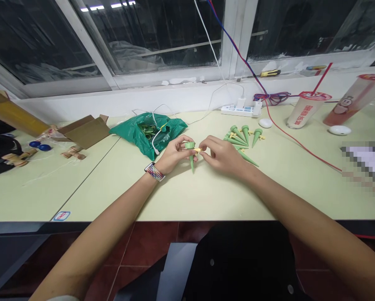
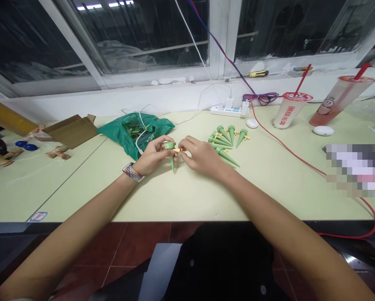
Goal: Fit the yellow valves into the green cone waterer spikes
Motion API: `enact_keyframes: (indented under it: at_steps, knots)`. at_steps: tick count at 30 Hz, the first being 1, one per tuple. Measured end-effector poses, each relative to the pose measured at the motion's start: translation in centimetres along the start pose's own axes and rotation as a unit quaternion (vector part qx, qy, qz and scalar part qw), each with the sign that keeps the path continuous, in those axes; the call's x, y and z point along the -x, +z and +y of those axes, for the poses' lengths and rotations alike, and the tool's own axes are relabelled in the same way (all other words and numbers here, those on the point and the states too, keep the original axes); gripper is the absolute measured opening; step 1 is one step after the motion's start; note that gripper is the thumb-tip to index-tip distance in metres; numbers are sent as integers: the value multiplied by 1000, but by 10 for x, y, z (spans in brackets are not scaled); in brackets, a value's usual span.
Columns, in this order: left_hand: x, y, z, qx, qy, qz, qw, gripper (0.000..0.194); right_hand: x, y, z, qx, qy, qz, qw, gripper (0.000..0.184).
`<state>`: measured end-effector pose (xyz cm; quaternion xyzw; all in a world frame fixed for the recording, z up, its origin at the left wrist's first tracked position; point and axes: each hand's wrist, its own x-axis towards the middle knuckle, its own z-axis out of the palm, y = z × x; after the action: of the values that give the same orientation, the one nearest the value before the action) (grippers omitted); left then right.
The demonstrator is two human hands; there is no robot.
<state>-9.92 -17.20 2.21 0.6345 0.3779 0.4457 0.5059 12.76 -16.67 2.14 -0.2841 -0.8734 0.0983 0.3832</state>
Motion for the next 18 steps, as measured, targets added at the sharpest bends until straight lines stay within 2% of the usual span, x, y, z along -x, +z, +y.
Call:
enact_keyframes:
  at_steps: [4,6,8,11,15,18]
  knots:
    - [0,0,0,-2,-4,-3,1000,38,-1,-1,-1,31,38,-38,998,36]
    - [0,0,-1,1,-6,-10,1000,39,0,-2,-2,35,48,-41,997,27]
    - [0,0,-2,6,-6,-20,1000,40,1,-2,-2,37,28,-36,998,17]
    - [0,1,-2,6,-9,-28,1000,40,1,-2,-2,59,-9,-44,997,18]
    - [0,3,-1,5,-15,-24,1000,40,1,0,-2,95,5,-53,994,29]
    - [1,3,0,8,-16,-25,1000,40,1,0,-2,113,0,-62,992,27]
